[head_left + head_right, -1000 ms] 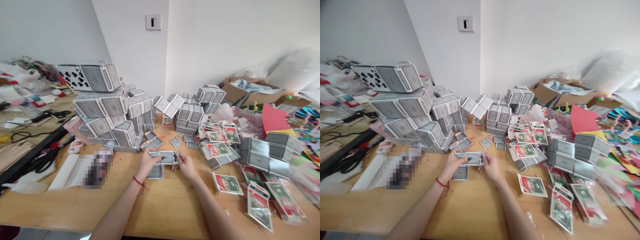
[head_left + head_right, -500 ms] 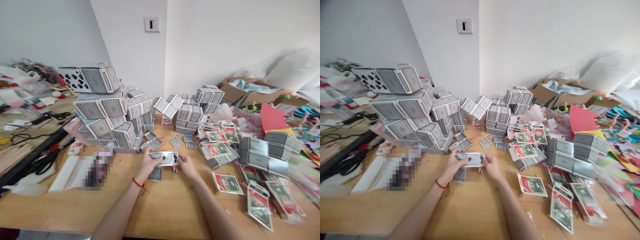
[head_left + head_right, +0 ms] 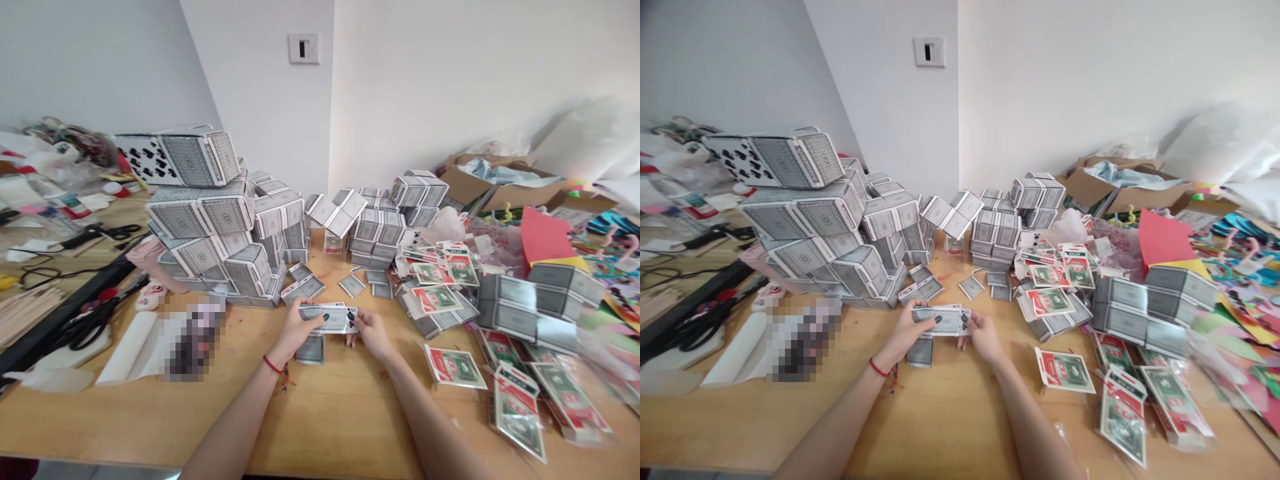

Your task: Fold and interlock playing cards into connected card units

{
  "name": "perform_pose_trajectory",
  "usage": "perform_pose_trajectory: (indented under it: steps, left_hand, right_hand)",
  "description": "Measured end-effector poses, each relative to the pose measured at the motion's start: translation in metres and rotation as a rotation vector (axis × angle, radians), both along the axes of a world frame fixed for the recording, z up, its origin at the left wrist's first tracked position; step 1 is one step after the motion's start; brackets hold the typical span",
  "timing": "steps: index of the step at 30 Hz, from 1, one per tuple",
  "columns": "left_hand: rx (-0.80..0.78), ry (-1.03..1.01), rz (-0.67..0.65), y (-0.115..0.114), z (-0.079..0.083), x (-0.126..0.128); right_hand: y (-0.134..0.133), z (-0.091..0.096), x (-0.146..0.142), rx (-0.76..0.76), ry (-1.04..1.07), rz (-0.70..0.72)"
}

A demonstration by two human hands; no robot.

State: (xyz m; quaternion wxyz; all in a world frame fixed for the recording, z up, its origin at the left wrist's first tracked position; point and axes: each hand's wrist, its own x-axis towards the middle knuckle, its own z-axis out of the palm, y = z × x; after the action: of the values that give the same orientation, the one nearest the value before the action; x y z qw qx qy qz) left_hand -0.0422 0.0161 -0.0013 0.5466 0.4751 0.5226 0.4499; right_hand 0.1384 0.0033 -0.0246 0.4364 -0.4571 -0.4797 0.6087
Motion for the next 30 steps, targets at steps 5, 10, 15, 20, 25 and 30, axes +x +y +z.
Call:
perform_pose_trajectory:
  steps: [5, 10, 15, 20, 25, 30]
  left_hand:
    - [-0.005, 0.005, -0.014, 0.001, 0.000, -0.001]
    - [-0.051, -0.008, -0.003, 0.001, -0.001, 0.000]
    - [-0.066, -0.031, 0.008, 0.002, 0.002, 0.000]
    - [-0.012, -0.050, -0.055, 0.001, 0.014, -0.001]
    - [0.198, 0.029, -0.104, -0.006, 0.026, -0.007]
    - [0.815, 0.221, -0.118, -0.011, 0.033, -0.012]
  right_hand:
    - [0.000, -0.001, 0.000, -0.002, -0.018, 0.005]
    - [0.000, -0.002, 0.000, -0.018, -0.027, 0.003]
    - [0.001, -0.003, 0.001, -0.021, -0.006, 0.010]
    - [0.001, 0.012, 0.005, 0.072, 0.021, -0.068]
    - [-0.003, 0.028, 0.014, 0.160, 0.143, -0.217]
    - [-0.007, 0.034, 0.017, 0.088, 0.366, -0.046]
